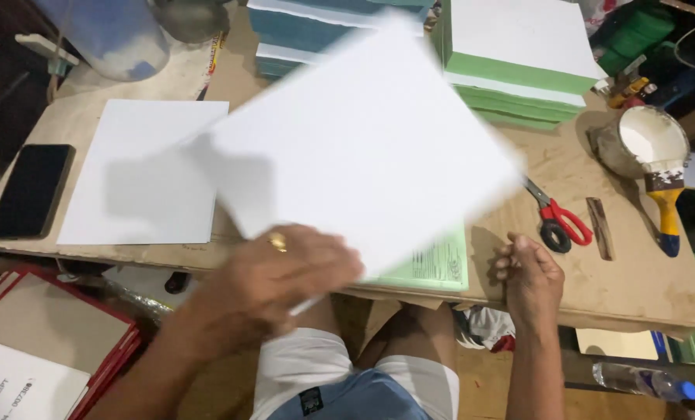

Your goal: The person places a white sheet of paper onto a green document, aligns the edges, and applies glue to the spine using a brush. They then press the paper down, mark the cover with a pen, and trim the edges with scissors.

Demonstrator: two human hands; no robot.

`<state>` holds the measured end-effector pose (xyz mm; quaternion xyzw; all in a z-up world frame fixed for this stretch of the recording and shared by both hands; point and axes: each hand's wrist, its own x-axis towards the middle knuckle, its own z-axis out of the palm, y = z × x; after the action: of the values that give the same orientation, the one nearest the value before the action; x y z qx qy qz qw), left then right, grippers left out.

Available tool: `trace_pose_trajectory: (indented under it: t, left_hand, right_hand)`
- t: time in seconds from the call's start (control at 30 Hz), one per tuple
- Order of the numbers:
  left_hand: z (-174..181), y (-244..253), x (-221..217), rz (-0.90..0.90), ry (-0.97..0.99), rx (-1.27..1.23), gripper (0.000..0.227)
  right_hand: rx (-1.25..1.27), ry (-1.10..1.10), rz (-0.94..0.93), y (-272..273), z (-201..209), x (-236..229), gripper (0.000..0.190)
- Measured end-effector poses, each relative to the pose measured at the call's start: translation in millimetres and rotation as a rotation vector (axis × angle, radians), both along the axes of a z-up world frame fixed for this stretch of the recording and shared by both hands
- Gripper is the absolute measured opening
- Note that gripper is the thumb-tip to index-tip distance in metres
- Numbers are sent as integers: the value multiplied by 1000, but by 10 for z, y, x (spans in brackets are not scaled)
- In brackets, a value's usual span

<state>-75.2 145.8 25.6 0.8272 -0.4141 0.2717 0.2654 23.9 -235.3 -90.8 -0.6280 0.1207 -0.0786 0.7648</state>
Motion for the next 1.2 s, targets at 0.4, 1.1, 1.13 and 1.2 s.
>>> trace_pose_trajectory:
  t: [0.4, 1.1, 1.13, 1.2]
  left_hand:
    - [-1130, 196, 96, 93, 210, -258, 19]
    - [-887, -242, 139, 734, 907, -1145, 38]
    - [-959, -185, 185, 743, 901, -1150, 38]
    - [-1099, -31, 231, 756, 723, -1279, 24]
  right_hand:
    - [79, 236, 256, -86, -194, -563, 53]
    - [-1601, -442, -465, -1350, -867, -780, 30]
    - [-1597, -449, -458, -1615, -1004, -659, 30]
    - [-1544, -446, -404, -2050, -1316, -494, 28]
